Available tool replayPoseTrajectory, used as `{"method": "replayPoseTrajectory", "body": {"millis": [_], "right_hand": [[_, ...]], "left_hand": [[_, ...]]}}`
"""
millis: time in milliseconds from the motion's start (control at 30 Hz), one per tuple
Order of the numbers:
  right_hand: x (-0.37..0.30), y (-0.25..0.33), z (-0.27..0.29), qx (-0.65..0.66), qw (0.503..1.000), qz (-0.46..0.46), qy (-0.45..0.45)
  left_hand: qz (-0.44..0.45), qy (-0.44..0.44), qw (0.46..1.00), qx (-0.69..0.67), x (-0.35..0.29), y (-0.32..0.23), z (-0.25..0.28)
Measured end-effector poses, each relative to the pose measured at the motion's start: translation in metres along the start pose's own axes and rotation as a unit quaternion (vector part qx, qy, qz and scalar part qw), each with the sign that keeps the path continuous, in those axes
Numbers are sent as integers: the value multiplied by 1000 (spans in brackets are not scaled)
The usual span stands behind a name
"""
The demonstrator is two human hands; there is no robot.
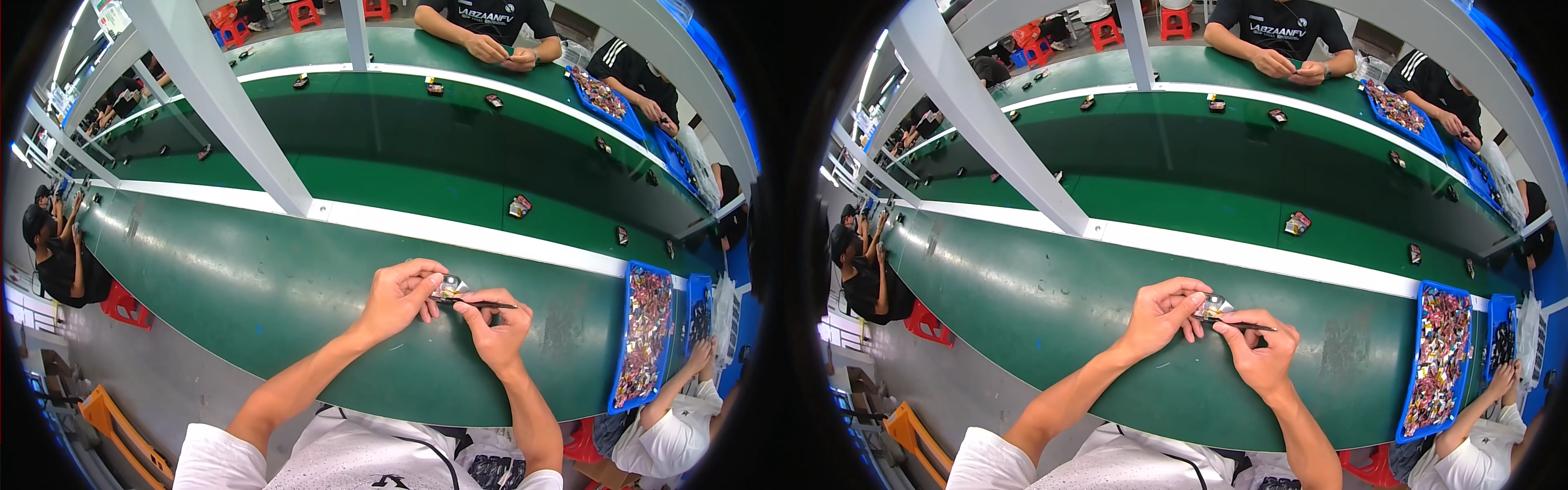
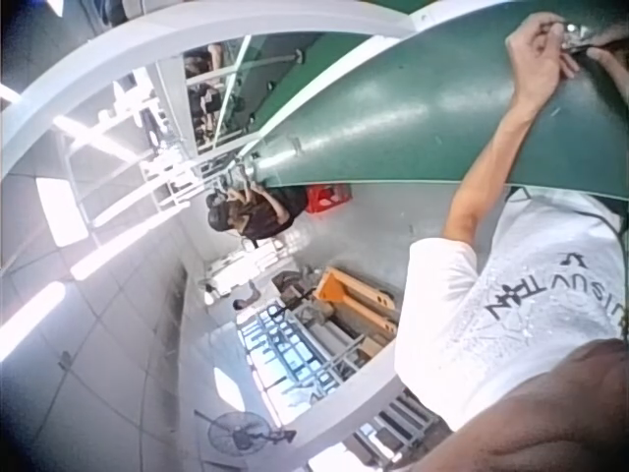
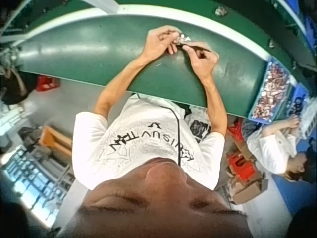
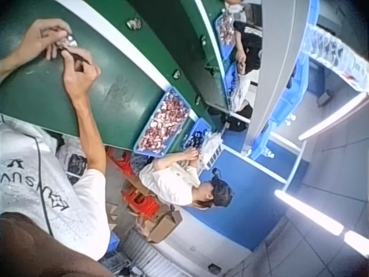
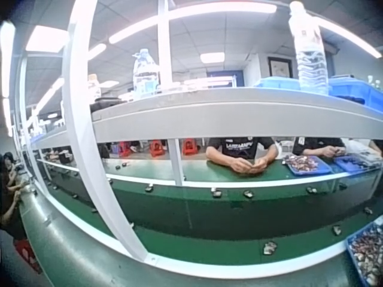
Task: Manually assemble and test small electronic components on a factory conveyor line.
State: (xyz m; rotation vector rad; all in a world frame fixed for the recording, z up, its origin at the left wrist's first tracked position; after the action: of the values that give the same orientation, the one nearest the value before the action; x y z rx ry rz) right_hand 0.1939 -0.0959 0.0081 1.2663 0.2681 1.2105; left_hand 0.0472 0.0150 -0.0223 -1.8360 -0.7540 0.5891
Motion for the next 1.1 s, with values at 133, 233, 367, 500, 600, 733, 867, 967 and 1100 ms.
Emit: {"method": "replayPoseTrajectory", "body": {"millis": [133,233,367,500,600,733,867,967,1100], "right_hand": [[1,5,0,-2,999,43,-9],[2,9,-3,-9,998,67,-4],[2,11,-1,-20,997,76,-3],[1,11,-3,-23,996,87,-2],[1,15,-4,-26,995,97,1],[0,14,-5,-47,993,111,4],[2,13,-2,-27,993,100,-48],[3,2,6,-11,991,71,-110],[4,-1,9,-20,993,74,-89]], "left_hand": [[21,-1,1000,-3,0,0,0],[50,-5,999,-4,2,4,1],[38,14,999,36,1,-4,-3],[43,0,998,41,1,0,-4],[35,-9,999,41,1,3,-3],[22,-19,999,46,3,4,-3],[37,-41,996,71,19,-5,6],[-34,-114,984,132,63,-21,33],[-121,-241,943,196,121,-57,84]]}}
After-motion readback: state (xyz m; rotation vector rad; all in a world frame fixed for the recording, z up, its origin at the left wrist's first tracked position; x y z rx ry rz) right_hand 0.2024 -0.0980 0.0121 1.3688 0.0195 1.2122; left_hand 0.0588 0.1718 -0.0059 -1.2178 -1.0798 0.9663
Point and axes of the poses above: each hand's wrist, its own x-axis towards the middle knuckle, its own z-axis out of the back of the hand, y = z × x, the point moved 4 cm from there along x, towards the middle knuckle, and after that the axes turned 5 degrees about -x, right-handed, at the moved point
